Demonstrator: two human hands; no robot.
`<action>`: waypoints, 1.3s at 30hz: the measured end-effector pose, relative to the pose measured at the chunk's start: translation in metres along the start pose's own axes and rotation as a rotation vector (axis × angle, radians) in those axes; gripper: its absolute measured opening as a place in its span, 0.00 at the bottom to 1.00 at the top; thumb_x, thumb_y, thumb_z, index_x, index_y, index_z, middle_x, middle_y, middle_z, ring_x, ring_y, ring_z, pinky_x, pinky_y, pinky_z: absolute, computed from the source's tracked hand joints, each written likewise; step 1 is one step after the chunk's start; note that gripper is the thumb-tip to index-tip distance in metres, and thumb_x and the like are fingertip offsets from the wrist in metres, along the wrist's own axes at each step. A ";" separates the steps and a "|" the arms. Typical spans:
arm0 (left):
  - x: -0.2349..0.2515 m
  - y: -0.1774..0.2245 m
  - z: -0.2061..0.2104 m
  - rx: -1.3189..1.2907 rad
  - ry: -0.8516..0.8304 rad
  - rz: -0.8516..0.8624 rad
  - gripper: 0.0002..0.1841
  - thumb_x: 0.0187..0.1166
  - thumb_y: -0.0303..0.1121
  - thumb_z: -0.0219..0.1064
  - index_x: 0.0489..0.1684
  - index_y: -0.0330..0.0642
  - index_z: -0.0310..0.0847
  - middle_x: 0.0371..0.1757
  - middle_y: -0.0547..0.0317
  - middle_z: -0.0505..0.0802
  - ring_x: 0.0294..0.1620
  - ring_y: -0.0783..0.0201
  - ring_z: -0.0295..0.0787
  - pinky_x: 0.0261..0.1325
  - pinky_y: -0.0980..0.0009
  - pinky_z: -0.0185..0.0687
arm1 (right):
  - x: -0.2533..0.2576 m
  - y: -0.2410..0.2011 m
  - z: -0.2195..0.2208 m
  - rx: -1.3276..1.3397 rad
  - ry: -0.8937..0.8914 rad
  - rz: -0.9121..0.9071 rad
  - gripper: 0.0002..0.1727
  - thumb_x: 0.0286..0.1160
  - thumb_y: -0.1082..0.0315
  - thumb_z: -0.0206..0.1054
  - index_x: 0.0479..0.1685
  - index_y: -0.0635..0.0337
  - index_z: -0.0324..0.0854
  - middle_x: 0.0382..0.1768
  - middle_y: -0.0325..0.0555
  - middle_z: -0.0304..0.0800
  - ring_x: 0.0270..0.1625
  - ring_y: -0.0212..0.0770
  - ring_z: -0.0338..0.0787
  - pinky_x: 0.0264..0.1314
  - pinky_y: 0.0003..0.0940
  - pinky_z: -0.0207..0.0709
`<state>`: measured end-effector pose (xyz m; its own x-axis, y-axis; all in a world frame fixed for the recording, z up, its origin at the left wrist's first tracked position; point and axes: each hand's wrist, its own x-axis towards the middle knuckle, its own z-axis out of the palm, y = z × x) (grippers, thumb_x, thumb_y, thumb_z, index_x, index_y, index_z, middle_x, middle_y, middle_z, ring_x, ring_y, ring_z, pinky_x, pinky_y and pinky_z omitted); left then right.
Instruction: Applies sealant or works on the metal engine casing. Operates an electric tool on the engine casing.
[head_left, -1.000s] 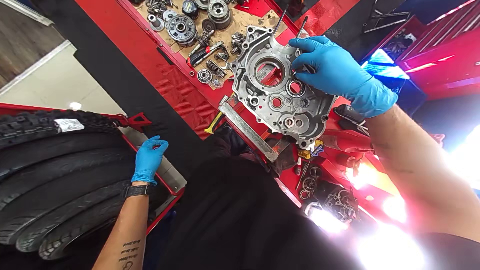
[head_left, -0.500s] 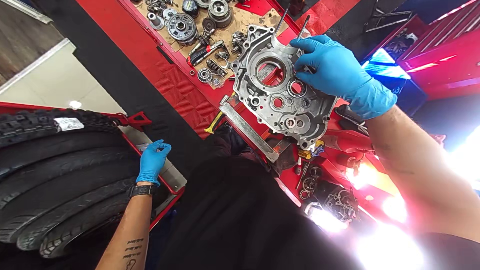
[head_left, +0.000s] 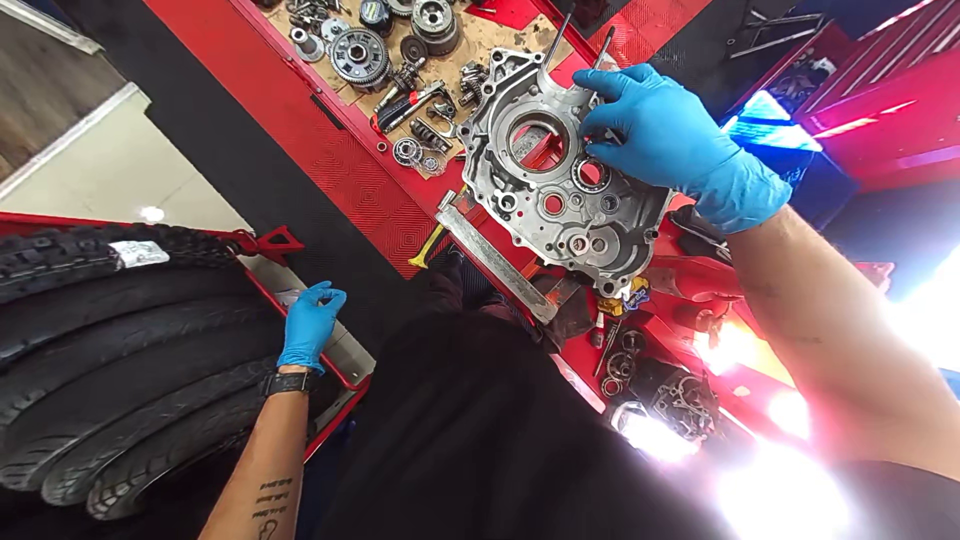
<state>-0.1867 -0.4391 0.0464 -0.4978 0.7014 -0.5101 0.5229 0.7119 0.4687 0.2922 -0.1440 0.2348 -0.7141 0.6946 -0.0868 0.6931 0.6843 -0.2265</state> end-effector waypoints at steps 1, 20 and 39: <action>0.000 0.000 0.000 -0.003 0.002 0.000 0.12 0.81 0.35 0.68 0.50 0.34 0.89 0.78 0.42 0.81 0.82 0.49 0.73 0.83 0.44 0.65 | 0.001 -0.001 0.001 0.002 0.010 0.000 0.09 0.71 0.66 0.70 0.46 0.51 0.92 0.85 0.46 0.71 0.80 0.62 0.74 0.71 0.64 0.70; 0.026 0.020 -0.006 -0.006 -0.041 0.012 0.23 0.85 0.41 0.66 0.68 0.32 0.82 0.70 0.39 0.87 0.74 0.47 0.81 0.78 0.43 0.71 | -0.138 -0.053 0.329 0.100 0.290 1.204 0.42 0.68 0.64 0.71 0.88 0.61 0.63 0.71 0.71 0.80 0.70 0.70 0.82 0.72 0.69 0.69; -0.030 0.319 -0.041 -0.021 -0.092 1.286 0.14 0.86 0.39 0.60 0.49 0.44 0.93 0.68 0.56 0.91 0.75 0.62 0.82 0.79 0.60 0.76 | -0.200 -0.096 0.181 0.963 1.032 1.350 0.21 0.65 0.56 0.80 0.49 0.62 0.88 0.39 0.41 0.96 0.42 0.31 0.94 0.52 0.35 0.90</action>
<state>-0.0333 -0.2313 0.2410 0.4027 0.8755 0.2670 0.5768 -0.4692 0.6687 0.3509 -0.3890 0.0986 0.7230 0.6610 -0.2011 0.1158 -0.4028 -0.9079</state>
